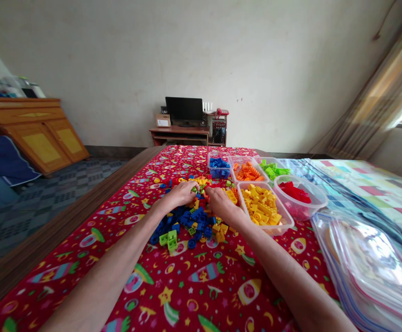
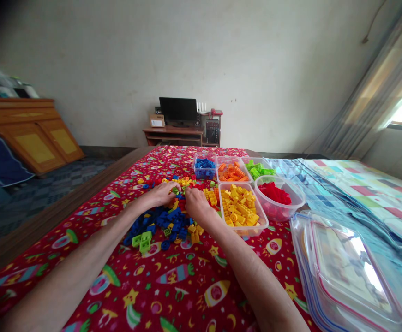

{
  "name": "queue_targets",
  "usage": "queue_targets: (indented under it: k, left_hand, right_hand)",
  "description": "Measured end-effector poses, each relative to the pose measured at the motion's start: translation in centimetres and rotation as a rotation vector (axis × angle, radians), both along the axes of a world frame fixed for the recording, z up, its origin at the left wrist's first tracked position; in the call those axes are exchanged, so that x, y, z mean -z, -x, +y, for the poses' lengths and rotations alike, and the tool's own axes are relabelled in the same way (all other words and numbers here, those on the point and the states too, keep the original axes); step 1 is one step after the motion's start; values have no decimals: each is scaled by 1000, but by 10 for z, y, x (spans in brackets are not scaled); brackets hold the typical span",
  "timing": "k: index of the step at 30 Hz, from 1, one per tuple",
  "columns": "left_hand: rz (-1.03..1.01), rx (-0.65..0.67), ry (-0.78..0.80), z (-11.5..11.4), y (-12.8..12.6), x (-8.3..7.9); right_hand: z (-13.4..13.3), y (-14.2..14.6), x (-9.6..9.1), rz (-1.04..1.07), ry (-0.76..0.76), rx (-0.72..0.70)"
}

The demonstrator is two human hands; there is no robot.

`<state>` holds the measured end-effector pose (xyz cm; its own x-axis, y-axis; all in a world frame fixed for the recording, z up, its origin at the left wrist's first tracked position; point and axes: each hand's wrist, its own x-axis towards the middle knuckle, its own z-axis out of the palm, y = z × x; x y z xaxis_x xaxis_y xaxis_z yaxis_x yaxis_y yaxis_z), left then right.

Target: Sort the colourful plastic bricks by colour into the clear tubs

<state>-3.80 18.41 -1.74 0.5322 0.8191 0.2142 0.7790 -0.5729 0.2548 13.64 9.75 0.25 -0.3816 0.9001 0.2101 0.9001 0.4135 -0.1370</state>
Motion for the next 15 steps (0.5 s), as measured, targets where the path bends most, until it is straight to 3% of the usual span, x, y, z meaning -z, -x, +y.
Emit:
queue_targets:
  k: [4,9,15]
  left_hand:
    - [-74,-50,-70,6,1,6]
    - [-19,-144,-53,14,4,11]
    - [-2,-166,-78,4,4,11]
  right_hand:
    - [-4,2,-8,-10,39,57]
    - [-4,6,-16,-6,52,133]
    - [28,24,-26,73,22,186]
